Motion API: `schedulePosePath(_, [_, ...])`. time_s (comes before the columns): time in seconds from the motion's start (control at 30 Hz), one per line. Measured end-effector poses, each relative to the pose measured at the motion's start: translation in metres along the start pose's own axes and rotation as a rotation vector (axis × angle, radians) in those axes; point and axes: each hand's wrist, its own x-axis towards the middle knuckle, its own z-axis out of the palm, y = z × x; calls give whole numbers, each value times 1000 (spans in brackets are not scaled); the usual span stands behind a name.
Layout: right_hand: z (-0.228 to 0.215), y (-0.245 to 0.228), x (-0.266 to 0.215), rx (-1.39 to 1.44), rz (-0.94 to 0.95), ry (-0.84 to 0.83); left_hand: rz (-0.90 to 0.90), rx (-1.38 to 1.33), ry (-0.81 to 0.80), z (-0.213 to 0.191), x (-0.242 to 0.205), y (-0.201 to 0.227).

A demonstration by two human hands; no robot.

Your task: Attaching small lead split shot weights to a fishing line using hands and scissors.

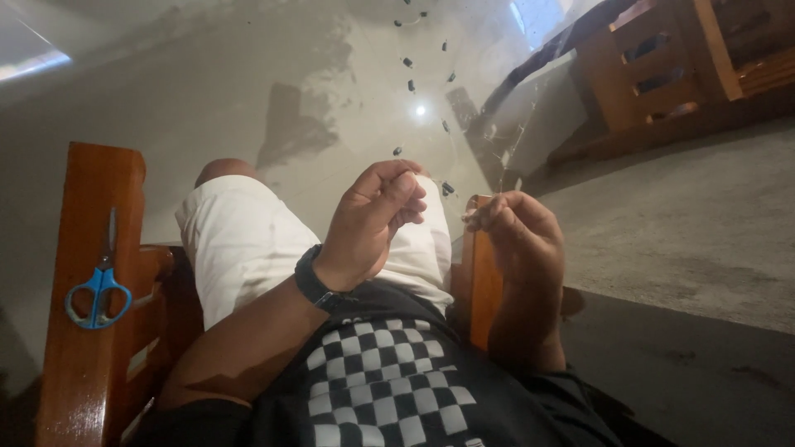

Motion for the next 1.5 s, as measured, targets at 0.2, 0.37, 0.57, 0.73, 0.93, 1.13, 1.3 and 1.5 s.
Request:
schedulePosePath(0.2, [-42, 37, 0, 172, 2, -14, 21, -31, 7, 0, -2, 0])
schedulePosePath(0.37, [-2, 1, 4, 30, -21, -42, 11, 14, -11, -1, -1, -4])
schedulePosePath(0.57, [-8, 4, 2, -281, -132, -46, 96, 273, 36, 4, -4, 7])
schedulePosePath(0.73, [-14, 11, 4, -331, -193, -28, 182, 408, 36, 9, -8, 9])
schedulePosePath(0.93, [-13, 13, 3, -346, -246, -18, 381, 643, 33, 2, -5, -6])
schedulePosePath(1.13, [-16, 21, 4, -335, -284, 9, 456, 705, -9, 4, -5, -3])
schedulePosePath(1.3, [-21, 26, 3, -296, -298, 19, 582, 768, -74, 18, -19, -3])
schedulePosePath(1.5, [-2, 14, 10, -279, -108, 129, -81, 201, -1023, 18, -78, 18])
